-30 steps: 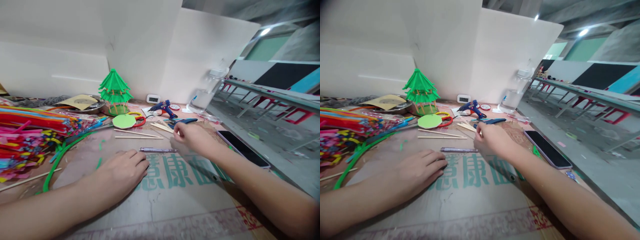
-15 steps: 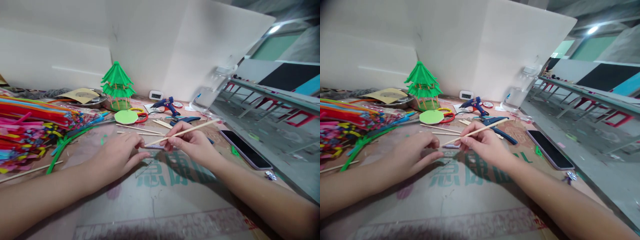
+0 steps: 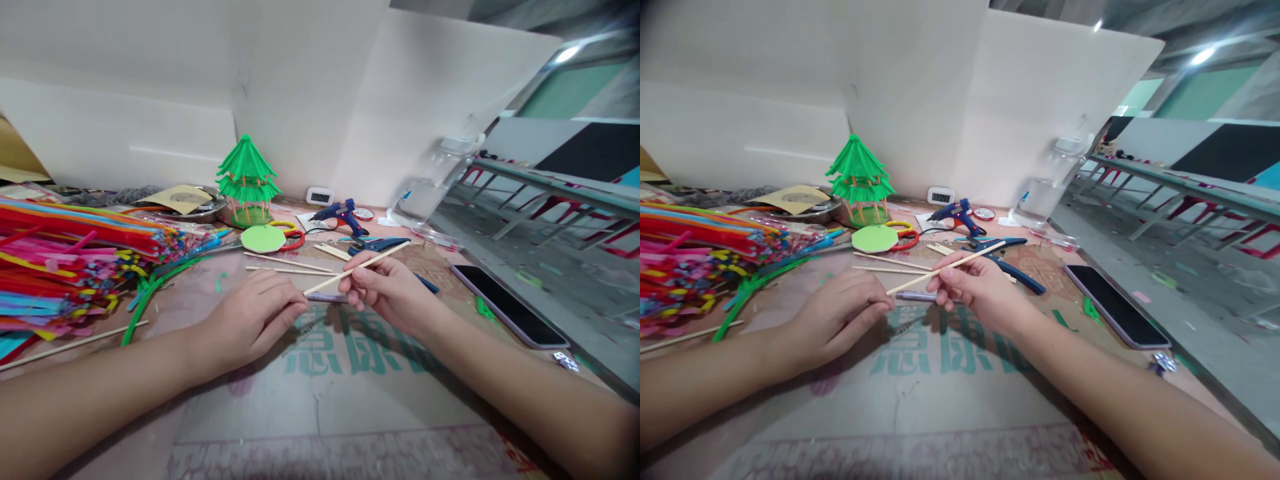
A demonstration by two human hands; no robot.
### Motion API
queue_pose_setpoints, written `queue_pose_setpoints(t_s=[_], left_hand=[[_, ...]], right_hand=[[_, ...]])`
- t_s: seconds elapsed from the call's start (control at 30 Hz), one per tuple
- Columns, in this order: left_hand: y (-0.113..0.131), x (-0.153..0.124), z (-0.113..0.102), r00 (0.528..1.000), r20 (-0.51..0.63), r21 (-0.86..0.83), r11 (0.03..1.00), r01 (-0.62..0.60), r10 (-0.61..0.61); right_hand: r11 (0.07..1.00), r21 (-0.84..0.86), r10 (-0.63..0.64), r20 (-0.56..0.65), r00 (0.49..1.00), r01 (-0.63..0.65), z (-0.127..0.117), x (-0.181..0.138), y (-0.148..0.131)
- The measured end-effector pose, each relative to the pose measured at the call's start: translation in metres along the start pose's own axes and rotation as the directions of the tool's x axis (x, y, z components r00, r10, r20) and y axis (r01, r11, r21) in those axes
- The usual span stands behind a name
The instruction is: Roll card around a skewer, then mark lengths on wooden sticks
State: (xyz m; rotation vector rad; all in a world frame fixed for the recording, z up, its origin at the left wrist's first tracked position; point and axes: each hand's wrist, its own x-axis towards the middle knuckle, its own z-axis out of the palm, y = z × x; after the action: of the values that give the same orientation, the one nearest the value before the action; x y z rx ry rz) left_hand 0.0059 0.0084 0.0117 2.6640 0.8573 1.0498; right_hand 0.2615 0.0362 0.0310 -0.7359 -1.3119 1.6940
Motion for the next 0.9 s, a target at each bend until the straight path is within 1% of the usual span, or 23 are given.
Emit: queue_pose_setpoints(t_s=[0.07, 0.13, 0.33, 0.5, 0.57, 0.63, 0.77, 0.83, 0.9], left_hand=[[0.000, 0.000, 0.000, 1.000, -0.013, -0.031, 1.000, 0.004, -0.005], [-0.001, 0.000, 0.001, 1.000, -0.019, -0.047, 0.999, 0.017, -0.018], [-0.001, 0.001, 0.001, 0.998, 0.016, -0.062, 0.996, 0.056, -0.055], [0.000, 0.003, 0.001, 0.993, 0.020, -0.037, 0.993, 0.116, -0.116], [-0.001, 0.004, 0.001, 0.988, 0.023, -0.007, 0.988, 0.151, -0.151], [-0.003, 0.006, 0.001, 0.984, 0.027, 0.016, 0.984, 0.178, -0.178], [-0.005, 0.008, 0.000, 0.975, 0.032, 0.013, 0.976, 0.219, -0.219], [-0.006, 0.008, -0.001, 0.969, 0.022, 0.002, 0.969, 0.246, -0.246], [-0.006, 0.008, -0.001, 0.960, 0.010, -0.015, 0.960, 0.279, -0.279]], right_hand=[[0.998, 0.048, 0.038, -0.007, 0.999, -0.038, -0.001, 0.001, 0.001], [0.997, 0.059, 0.052, -0.013, 0.999, -0.051, -0.001, 0.002, 0.002], [0.999, -0.008, 0.035, 0.015, 0.999, -0.035, 0.002, -0.001, 0.007], [0.998, -0.057, -0.004, -0.011, 1.000, 0.003, 0.003, -0.001, 0.008], [0.998, -0.048, -0.035, -0.065, 0.997, 0.032, 0.002, 0.001, 0.006], [0.997, -0.046, -0.070, -0.150, 0.986, 0.064, 0.001, 0.003, 0.003], [0.992, -0.069, -0.120, -0.320, 0.940, 0.103, -0.004, 0.007, -0.005], [0.990, -0.080, -0.139, -0.360, 0.922, 0.118, -0.009, 0.009, -0.007], [0.987, -0.094, -0.156, -0.372, 0.915, 0.130, -0.015, 0.011, -0.008]])
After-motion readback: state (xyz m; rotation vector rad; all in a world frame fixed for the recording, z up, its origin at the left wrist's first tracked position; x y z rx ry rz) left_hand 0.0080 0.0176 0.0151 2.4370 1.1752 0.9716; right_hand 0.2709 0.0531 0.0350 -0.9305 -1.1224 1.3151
